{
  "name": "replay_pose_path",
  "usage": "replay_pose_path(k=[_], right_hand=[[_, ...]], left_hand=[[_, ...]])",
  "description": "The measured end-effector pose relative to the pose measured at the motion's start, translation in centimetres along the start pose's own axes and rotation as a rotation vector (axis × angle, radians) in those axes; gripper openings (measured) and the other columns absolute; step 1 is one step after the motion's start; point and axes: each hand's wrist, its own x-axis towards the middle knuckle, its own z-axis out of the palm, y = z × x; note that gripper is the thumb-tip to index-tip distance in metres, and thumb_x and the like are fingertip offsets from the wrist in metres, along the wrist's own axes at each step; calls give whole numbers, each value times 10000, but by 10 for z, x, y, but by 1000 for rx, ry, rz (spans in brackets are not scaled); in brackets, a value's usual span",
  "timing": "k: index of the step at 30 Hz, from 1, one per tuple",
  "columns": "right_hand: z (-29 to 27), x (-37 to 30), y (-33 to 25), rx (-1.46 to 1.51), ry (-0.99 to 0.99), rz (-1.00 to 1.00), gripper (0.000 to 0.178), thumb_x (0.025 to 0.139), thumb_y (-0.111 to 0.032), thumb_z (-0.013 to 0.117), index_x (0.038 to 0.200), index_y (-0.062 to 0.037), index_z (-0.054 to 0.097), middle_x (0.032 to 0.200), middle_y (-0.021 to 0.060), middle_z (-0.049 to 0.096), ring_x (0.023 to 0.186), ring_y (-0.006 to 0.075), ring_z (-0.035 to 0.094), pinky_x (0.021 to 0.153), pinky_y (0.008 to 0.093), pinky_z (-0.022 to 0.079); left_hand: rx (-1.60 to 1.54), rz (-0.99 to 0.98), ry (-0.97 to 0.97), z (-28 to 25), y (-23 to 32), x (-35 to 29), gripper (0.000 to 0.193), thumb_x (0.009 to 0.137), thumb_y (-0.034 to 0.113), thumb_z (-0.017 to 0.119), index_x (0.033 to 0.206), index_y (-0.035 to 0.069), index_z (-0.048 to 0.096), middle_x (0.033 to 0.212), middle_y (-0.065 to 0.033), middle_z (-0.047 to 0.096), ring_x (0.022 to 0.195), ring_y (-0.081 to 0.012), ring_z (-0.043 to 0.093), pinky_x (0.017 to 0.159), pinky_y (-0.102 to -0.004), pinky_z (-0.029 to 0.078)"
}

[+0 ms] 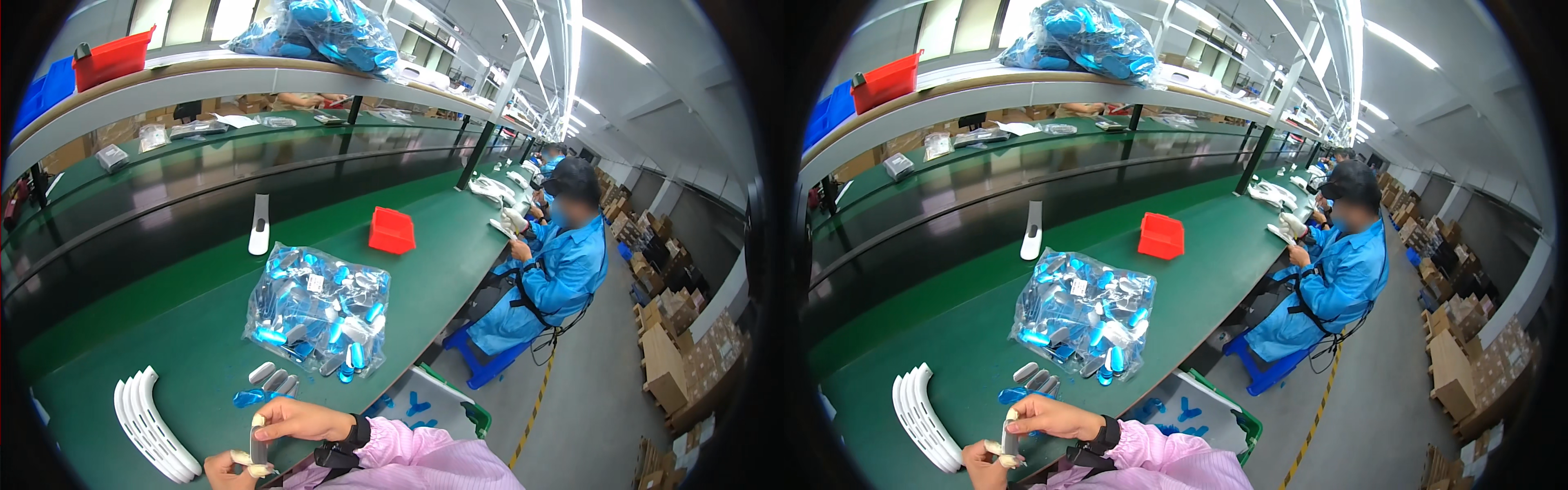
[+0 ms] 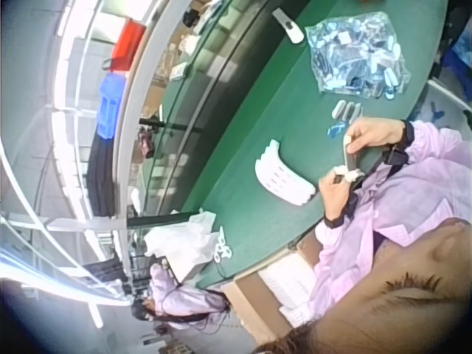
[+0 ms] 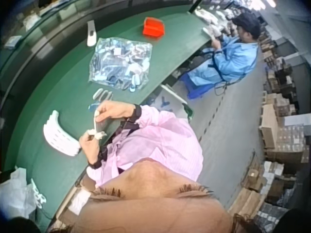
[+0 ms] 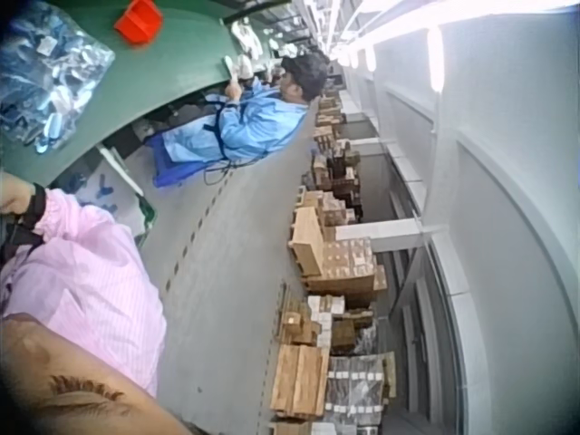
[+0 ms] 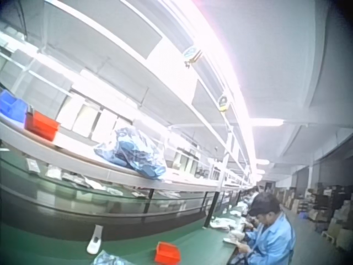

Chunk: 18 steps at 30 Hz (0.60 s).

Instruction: Assemble electronic or plastic component housings on a factory manufacturing conveyor belt line.

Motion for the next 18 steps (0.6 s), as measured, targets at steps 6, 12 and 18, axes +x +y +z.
replay_pose_path(k=[6,12,18], right_hand=[[13,-1,18,541,14,76,177,955,-133,548,1051,10,586,992,91,641,903,198,624,796,340,498],[13,2,4,543,258,-73,122,958,-132,542,980,-23,589,879,85,625,815,176,581,792,342,450],[8,-4,-7,300,351,-105,174,945,-177,568,885,-13,575,845,122,627,768,195,567,719,325,418]], left_hand=[[-262,10,142,18,-13,15,155,819,97,626,757,-43,653,617,-93,628,482,-133,581,417,-222,423],[-450,-25,261,2,-43,33,289,914,45,546,1200,0,531,1079,-98,636,880,-151,635,672,-235,469],[-104,96,250,1,-49,27,379,830,16,634,1205,49,586,1381,-86,462,1215,-207,484,948,-324,393]])
